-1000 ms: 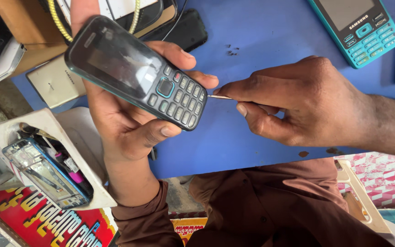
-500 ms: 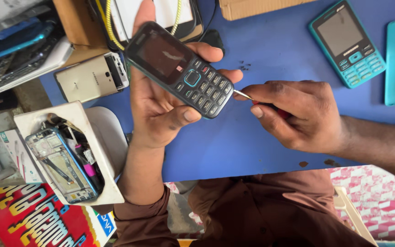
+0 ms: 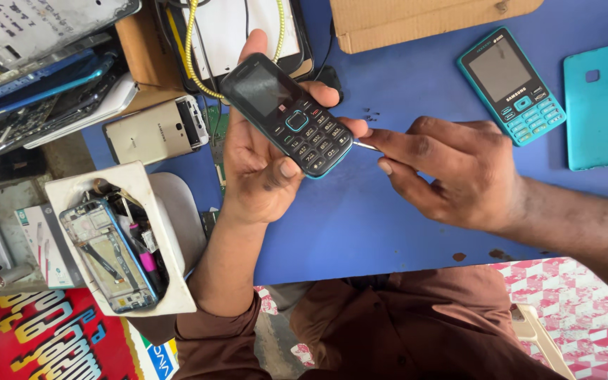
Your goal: The person disassembles a teal feature phone using a screwdriver, removes the back cover and keypad, and manipulates internal components. The person then reassembles the phone by reattaching the keypad and back cover.
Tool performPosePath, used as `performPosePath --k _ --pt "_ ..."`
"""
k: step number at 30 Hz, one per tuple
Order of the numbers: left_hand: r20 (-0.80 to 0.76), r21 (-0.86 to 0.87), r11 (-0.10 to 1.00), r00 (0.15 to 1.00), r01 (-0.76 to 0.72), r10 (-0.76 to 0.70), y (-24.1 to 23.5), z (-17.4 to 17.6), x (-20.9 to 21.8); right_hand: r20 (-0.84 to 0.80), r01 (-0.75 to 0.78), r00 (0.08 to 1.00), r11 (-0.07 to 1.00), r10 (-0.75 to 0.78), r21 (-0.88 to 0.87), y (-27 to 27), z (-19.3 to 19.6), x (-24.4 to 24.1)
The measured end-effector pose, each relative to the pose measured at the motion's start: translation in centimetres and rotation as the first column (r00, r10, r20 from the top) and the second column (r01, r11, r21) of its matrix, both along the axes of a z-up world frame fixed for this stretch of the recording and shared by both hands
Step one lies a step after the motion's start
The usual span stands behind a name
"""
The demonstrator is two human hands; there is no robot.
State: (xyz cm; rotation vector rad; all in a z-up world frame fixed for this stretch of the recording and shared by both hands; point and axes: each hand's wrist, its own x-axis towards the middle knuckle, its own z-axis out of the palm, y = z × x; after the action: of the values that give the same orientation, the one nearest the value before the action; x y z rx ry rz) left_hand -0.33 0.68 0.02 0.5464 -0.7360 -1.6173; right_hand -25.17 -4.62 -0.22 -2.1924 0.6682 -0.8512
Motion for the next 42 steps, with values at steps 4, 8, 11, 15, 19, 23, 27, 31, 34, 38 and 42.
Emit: performPosePath --k 4,8,11,15,19,23,27,31,34,38,42 --pt "0.060 0.013 1.000 0.998 0.010 -0.011 -0.5 0.3 0.5 -0.026 -0.109 0.994 0.988 0.107 -0.106 -1.4 0.5 -0.4" --pt "0.108 -0.015 0.998 0.992 0.069 -0.067 -0.7 0.9 0.9 -0.020 -0.105 0.994 0.967 0.103 -0.234 -1.5 -0.1 0.0" --pt "0.105 -0.019 0.997 0.992 0.074 -0.072 -0.6 1.3 0.7 0.010 -0.122 0.992 0.980 0.126 -0.156 -1.0 -0.5 0.0" --pt "0.142 -0.035 0.998 0.989 0.046 -0.040 -0.4 1.7 0.6 0.068 -0.110 0.993 0.976 0.099 0.186 0.1 -0.6 0.3" --pt "0.141 -0.063 0.998 0.990 0.026 -0.017 -0.8 1.5 0.7 0.093 -0.112 0.993 0.744 0.066 0.659 0.7 -0.5 0.2" --pt "0.121 -0.050 0.998 0.992 0.039 -0.033 0.1 1.2 0.9 0.148 -0.150 0.987 0.620 0.055 0.770 1.2 -0.9 -0.1" --pt "0.193 -0.130 0.990 0.981 0.060 -0.034 0.6 1.9 1.0 0.172 -0.148 0.985 0.547 0.007 0.824 1.5 -0.3 0.0" --pt "0.212 -0.151 0.985 0.976 0.085 -0.052 0.5 1.4 1.4 0.153 -0.097 0.988 0.690 -0.021 0.718 2.0 -0.6 0.3" --pt "0.189 -0.133 0.985 0.979 0.107 -0.080 0.4 1.2 1.5 0.041 0.047 0.996 0.873 -0.077 0.486 2.6 -0.7 0.4" --pt "0.183 -0.182 0.977 0.980 0.115 -0.081 0.4 1.4 1.5 -0.051 0.146 0.989 0.986 -0.142 0.078 2.5 -0.5 0.7" --pt "0.159 -0.165 0.978 0.982 0.125 -0.098 0.5 0.7 1.8 -0.061 0.197 0.978 0.980 -0.199 -0.033 2.5 -1.1 0.9"
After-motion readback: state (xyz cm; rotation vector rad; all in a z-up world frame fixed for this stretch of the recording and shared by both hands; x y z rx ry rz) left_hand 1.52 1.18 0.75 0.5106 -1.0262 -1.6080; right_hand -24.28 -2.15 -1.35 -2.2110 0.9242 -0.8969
